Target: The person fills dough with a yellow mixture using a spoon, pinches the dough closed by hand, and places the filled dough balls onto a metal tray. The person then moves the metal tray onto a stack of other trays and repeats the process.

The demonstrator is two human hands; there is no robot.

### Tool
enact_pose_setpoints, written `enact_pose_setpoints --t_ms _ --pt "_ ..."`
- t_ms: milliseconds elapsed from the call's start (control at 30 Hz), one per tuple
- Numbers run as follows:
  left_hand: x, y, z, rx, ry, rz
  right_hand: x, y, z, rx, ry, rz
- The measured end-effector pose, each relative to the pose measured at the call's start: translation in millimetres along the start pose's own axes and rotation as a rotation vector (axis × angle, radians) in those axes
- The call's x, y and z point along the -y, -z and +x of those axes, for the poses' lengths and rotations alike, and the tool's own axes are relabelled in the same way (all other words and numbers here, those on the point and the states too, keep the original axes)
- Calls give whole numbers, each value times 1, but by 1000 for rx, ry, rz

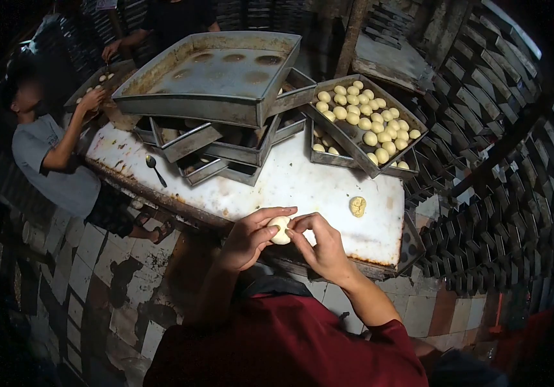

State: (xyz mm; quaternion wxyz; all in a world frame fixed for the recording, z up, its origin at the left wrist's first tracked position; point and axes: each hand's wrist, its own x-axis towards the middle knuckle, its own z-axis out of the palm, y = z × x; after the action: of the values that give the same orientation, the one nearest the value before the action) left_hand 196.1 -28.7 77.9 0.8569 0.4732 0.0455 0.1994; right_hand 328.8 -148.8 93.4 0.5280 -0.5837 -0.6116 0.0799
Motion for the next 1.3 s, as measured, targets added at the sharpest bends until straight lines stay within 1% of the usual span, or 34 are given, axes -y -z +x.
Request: enact_pose_setpoints --t_ms 33,67,100,167,200,267,367,467,500,533,600,667,733,800,867,933,967,1000,1033,1067,1100,1133,1233,1300 --pt "-3 6 1 16 -18 21 1 -5 4 -3 -4 -9" --pt "-7 13 2 24 -15 15 2 -10 8 4 -61 46" --pt "-9 20 2 44 -65 9 3 -16 13 9 -119 102" --pt "-20 36 4 98 -131 40 -1 -32 26 -38 -114 71" --pt "-26 48 5 105 -125 33 -2 -41 32 -79 -105 49" --pt "-40 72 9 81 -65 -26 6 -56 49 -79 -143 25" --pt "-60 108 17 148 -16 -93 21 -73 84 14 46 -183" --pt "-79 134 24 238 51 -121 30 -91 107 23 4 -235" --pt "-84 141 28 303 4 -50 28 -96 110 0 -32 -191" --pt "-88 147 32 367 -44 19 28 -100 114 -15 -49 -209" --pt "-96 156 39 437 -24 -23 29 -107 119 -59 -69 -163" --pt "-108 158 44 500 -151 73 36 -118 125 -133 -83 -197" --pt "-114 162 46 524 -131 106 52 -126 134 -209 -127 -506" --pt "-116 163 47 501 -221 102 56 -130 136 -199 -166 -561" --pt "-119 166 49 503 -217 79 58 -134 139 -152 -176 -565" --pt "-117 173 52 509 -315 174 54 -139 142 -159 -186 -532" --pt "-117 174 52 457 -341 225 54 -142 145 -182 -184 -558" --pt "-114 174 52 459 -337 218 53 -144 147 -203 -179 -583" --pt "-111 174 53 415 -428 280 55 -148 150 -201 -185 -586" --pt "-111 174 54 369 -519 343 57 -152 153 -259 -212 -585" --pt "-120 171 55 348 -581 490 58 -155 156 -318 -238 -584" --pt "-120 170 55 353 -580 486 57 -156 156 -321 -242 -588" --pt "-119 165 54 263 -669 648 47 -158 152 -314 -204 -523" --pt "-118 162 55 237 -659 698 43 -165 149 -502 -286 -302"
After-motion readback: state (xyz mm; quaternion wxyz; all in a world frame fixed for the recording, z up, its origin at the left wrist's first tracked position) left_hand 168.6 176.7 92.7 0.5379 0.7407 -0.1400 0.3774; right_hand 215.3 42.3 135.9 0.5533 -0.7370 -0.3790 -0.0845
